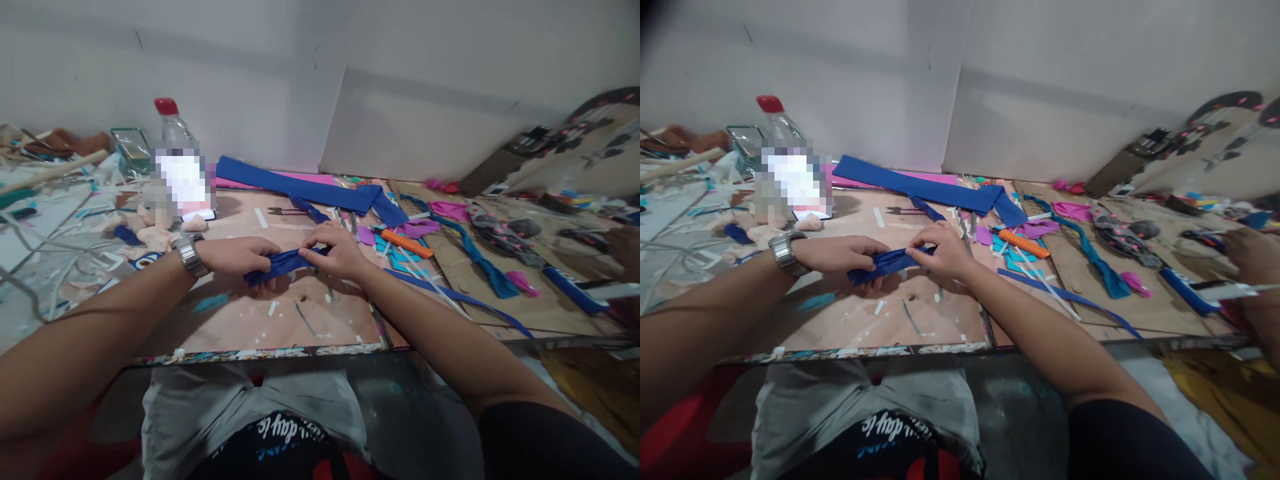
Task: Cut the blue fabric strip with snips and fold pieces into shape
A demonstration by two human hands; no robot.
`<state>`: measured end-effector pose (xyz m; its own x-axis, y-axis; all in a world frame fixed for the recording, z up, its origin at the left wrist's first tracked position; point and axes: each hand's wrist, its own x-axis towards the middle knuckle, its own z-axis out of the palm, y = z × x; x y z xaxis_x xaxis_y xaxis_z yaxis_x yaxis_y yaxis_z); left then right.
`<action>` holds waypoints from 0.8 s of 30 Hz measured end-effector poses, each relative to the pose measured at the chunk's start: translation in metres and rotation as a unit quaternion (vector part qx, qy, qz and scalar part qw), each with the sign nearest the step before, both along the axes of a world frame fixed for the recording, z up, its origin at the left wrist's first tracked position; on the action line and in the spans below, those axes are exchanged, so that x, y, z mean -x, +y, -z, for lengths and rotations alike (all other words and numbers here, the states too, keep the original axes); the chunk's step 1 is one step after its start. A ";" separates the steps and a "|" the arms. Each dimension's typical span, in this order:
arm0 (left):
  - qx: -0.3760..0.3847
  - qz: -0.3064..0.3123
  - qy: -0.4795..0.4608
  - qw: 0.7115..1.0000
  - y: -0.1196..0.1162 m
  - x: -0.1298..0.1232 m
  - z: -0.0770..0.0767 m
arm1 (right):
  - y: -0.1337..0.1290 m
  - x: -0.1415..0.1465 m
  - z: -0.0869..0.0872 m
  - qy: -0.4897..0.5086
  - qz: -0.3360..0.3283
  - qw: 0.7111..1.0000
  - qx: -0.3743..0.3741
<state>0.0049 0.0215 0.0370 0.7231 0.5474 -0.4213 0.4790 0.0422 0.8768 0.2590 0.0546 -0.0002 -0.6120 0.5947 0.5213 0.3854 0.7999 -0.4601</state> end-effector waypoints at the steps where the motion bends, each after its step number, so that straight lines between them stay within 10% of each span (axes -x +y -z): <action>1: -0.004 -0.012 0.001 1.000 0.000 0.000 0.000 | -0.002 0.001 0.000 -0.004 -0.003 1.000 -0.005; 10: -0.263 0.030 0.071 0.962 -0.003 -0.008 0.001 | -0.023 0.014 0.000 -0.029 -0.027 0.999 -0.032; 24: -0.143 -0.042 0.038 0.988 -0.005 -0.010 0.001 | -0.026 0.014 0.000 -0.019 -0.031 0.998 -0.054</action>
